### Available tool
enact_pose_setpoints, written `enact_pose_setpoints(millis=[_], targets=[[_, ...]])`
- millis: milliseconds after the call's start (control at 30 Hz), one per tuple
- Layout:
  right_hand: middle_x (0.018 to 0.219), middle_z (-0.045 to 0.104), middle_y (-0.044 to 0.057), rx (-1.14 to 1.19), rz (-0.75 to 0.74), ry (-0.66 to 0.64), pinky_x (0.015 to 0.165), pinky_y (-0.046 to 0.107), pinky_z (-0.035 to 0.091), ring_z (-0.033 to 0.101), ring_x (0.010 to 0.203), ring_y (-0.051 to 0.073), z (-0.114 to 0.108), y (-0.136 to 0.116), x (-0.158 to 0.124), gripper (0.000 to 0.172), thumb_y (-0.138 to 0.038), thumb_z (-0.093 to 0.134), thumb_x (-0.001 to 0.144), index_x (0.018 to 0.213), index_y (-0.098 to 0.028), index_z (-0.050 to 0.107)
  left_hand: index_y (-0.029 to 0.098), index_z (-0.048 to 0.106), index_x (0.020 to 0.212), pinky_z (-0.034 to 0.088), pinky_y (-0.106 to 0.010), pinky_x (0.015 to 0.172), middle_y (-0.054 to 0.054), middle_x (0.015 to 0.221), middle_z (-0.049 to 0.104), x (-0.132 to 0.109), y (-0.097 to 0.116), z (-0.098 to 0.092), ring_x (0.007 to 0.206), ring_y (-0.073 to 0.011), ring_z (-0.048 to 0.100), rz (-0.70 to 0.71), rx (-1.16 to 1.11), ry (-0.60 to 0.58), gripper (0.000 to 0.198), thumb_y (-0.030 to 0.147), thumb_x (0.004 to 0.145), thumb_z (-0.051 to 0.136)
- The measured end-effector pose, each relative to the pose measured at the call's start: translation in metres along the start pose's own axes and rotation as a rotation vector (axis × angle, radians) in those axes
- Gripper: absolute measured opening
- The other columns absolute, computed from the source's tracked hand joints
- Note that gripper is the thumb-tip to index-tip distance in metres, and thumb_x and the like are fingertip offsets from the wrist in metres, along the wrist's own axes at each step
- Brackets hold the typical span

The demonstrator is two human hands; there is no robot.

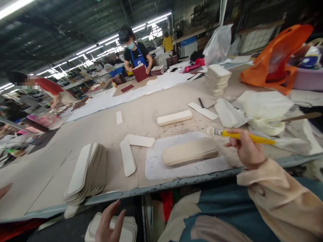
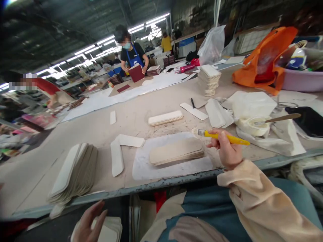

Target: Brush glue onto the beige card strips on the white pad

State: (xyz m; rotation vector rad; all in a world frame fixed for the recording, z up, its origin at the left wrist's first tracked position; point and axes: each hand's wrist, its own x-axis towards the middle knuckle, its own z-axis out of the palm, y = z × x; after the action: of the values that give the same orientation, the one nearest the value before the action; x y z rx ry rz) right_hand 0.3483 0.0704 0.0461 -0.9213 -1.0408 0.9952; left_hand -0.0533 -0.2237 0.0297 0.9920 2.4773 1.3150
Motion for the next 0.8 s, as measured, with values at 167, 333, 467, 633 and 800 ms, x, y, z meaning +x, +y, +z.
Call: enact_pose_setpoints(millis=[167, 333, 467, 633, 800], targets=[[0.051, 0.042, -0.001, -0.046, 0.009, 0.013, 0.048, 0.031, 0.051, 0.041, 0.049, 0.013, 0.01, -0.003, -0.007, 0.031, -0.048, 0.062, 0.082, 0.083, -0.02, 0.072, 0.022, 0.057, 0.127, 0.029, -0.047, 0.114, -0.013, 0.138, 0.053, 0.041, 0.076, 0.112, 0.132, -0.0332, 0.044, 0.368, -0.292, -0.364, 0.07, 0.037, 0.063, 0.081], [0.052, 0.049, 0.001, -0.075, 0.114, -0.001, 0.046, 0.032, 0.046, 0.049, 0.049, 0.016, 0.016, -0.002, -0.021, 0.025, -0.045, 0.064, 0.081, 0.082, -0.021, 0.072, 0.02, 0.048, 0.136, 0.02, -0.052, 0.116, -0.015, 0.147, 0.044, 0.072, 0.101, 0.181, 0.14, -0.0352, 0.031, 0.433, -0.34, -0.639, 0.084, 0.037, 0.061, 0.083], [0.049, 0.047, 0.001, -0.041, 0.129, 0.026, 0.044, 0.031, 0.043, 0.048, 0.047, 0.017, 0.024, -0.006, -0.033, 0.024, -0.045, 0.064, 0.079, 0.079, -0.023, 0.072, 0.022, 0.054, 0.131, 0.026, -0.051, 0.115, -0.013, 0.14, 0.052, 0.082, 0.093, 0.19, 0.136, -0.0329, 0.039, 0.491, -0.338, -0.723, 0.07, 0.036, 0.068, 0.079], [0.046, 0.041, -0.001, 0.043, 0.132, 0.146, 0.045, 0.028, 0.043, 0.041, 0.046, 0.014, 0.025, -0.008, -0.037, 0.024, -0.044, 0.062, 0.079, 0.08, -0.022, 0.071, 0.023, 0.054, 0.131, 0.03, -0.051, 0.113, -0.013, 0.14, 0.051, 0.083, 0.09, 0.19, 0.136, -0.0327, 0.038, 0.642, -0.313, -0.746, 0.069, 0.038, 0.069, 0.079], [0.054, 0.052, -0.001, 0.029, 0.05, 0.258, 0.048, 0.024, 0.047, 0.048, 0.049, 0.011, 0.014, -0.001, -0.028, 0.021, -0.04, 0.066, 0.08, 0.086, -0.02, 0.068, 0.025, 0.052, 0.132, 0.035, -0.052, 0.111, -0.012, 0.138, 0.053, 0.083, 0.089, 0.193, 0.133, -0.0321, 0.042, 0.745, -0.249, -0.706, 0.063, 0.036, 0.074, 0.075]])
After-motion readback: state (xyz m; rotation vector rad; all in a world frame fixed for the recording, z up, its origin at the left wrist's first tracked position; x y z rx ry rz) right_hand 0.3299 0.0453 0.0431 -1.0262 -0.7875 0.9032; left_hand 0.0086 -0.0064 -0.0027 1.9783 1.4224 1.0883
